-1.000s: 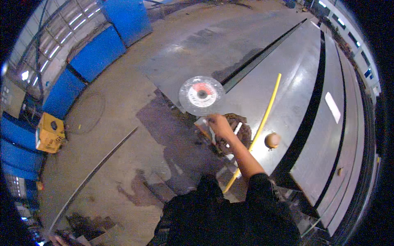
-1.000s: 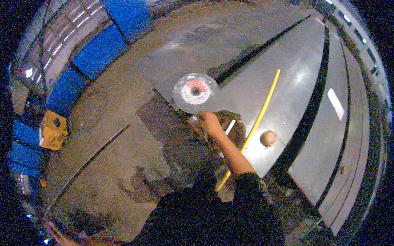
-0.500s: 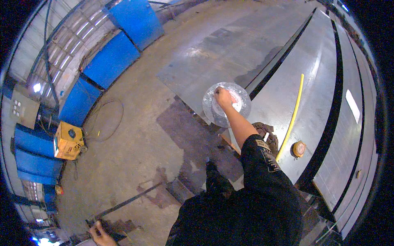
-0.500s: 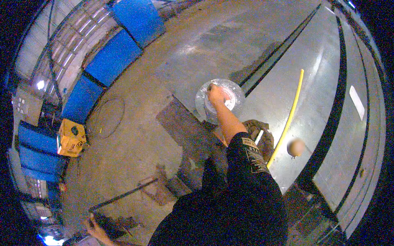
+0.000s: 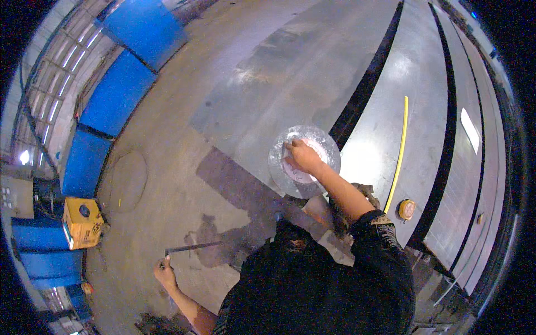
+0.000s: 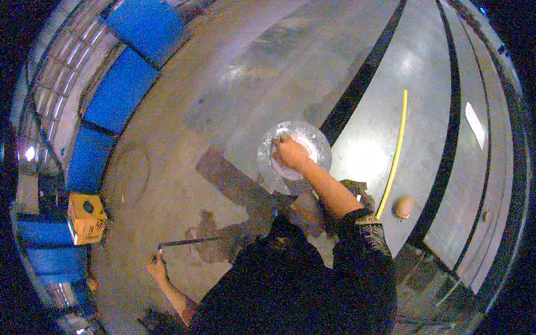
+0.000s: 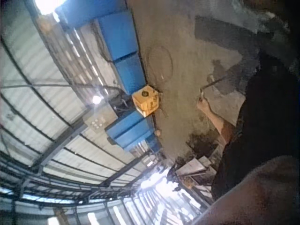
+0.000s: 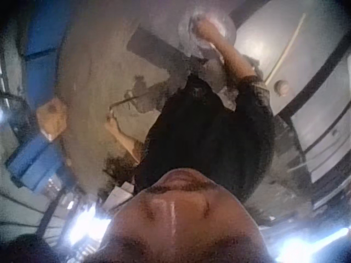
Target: The person measures a large metal sheet using a tape measure and marks points with a marker. They then use a metal square to draw straight lines across the sheet. The person repeats this process on multiple metal sheets in a workshop setting.
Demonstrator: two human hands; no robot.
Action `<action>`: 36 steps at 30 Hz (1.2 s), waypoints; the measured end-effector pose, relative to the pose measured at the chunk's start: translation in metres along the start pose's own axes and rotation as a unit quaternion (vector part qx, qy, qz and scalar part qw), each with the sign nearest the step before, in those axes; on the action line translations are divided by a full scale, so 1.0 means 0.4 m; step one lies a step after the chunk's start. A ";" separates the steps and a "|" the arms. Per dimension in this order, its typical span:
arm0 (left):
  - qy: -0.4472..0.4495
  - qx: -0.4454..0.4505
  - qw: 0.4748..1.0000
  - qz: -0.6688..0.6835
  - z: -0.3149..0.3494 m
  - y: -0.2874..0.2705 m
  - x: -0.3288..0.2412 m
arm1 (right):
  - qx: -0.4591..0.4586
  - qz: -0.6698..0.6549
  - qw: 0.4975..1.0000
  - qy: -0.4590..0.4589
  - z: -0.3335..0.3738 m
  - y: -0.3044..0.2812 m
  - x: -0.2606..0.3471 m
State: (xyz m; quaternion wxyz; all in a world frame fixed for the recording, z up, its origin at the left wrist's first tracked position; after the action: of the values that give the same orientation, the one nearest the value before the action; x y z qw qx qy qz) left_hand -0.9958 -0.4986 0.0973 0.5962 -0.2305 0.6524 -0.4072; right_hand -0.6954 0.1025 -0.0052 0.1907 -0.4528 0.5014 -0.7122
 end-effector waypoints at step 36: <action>-0.060 0.303 0.951 -0.005 -0.741 0.813 0.366 | -0.139 0.105 0.941 0.291 0.011 0.028 0.049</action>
State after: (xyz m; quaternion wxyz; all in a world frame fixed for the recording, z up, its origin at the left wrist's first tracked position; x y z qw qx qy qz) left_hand -1.2486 -0.3548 -0.2638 0.6740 -0.0662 0.4602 -0.5741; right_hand -0.7039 0.0810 -0.0056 0.0458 -0.1925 0.6738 -0.7120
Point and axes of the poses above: each hand's wrist, its own z-axis away from the middle knuckle, its own y-axis out of the palm, x = y × z, the point moved 10 cm from there along -z, towards the middle knuckle, and after that the axes turned 7 degrees about x, right-handed, at the moved point
